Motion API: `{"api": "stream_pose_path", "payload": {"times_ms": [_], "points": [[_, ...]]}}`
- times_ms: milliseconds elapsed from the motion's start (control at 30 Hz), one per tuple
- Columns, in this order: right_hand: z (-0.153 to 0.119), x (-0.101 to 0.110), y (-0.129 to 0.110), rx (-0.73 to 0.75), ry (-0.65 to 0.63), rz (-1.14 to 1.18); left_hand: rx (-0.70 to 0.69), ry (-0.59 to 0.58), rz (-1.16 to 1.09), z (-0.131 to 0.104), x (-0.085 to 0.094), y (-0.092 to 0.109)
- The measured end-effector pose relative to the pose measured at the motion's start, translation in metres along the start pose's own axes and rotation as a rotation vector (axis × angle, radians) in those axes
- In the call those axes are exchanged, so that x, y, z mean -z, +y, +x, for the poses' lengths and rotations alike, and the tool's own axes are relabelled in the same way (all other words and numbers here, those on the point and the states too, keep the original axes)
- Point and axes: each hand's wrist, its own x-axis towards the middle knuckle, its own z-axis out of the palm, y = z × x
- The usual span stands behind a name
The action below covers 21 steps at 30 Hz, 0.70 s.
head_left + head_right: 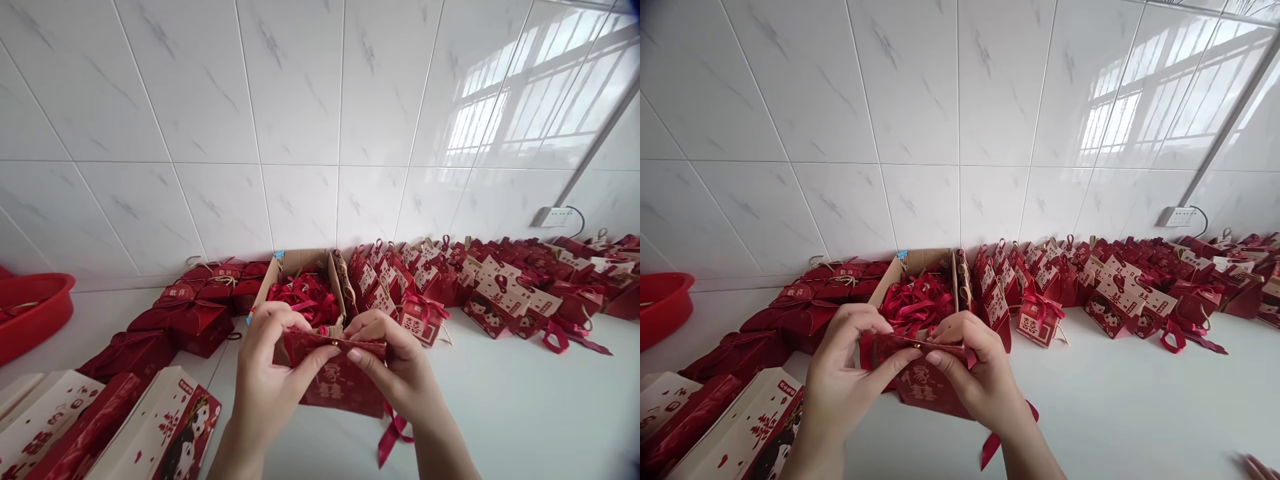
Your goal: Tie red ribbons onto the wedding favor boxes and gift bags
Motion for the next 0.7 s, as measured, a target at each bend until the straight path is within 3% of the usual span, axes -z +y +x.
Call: {"api": "stream_pose_path", "payload": {"times_ms": [100,200,400,533,700], "points": [[-0.0005,-0.0019,0.0029,0.007,0.07,-0.018,0.126,-0.07,-0.094,-0.0017,0.0,0.0],[-0.0015,-0.0031,0.0032,-0.092,0.058,0.089,0.184,-0.126,-0.167,-0.0046,-0.0005,0.0016],[-0.0001,0.0005,-0.0035,-0.362,-0.052,0.319,0.084,-0.141,-0.152,-0.0083,0.0005,0.0034],[0.0029,0.0016,-0.005,-0.385,-0.077,0.349,0.012,-0.176,-0.102,-0.007,0.0008,0.0047],[0.0027,0.0023,-0.0047,-0.377,-0.018,0.377,-0.245,-0.257,-0.054,-0.0036,0.0026,0.0086]]}}
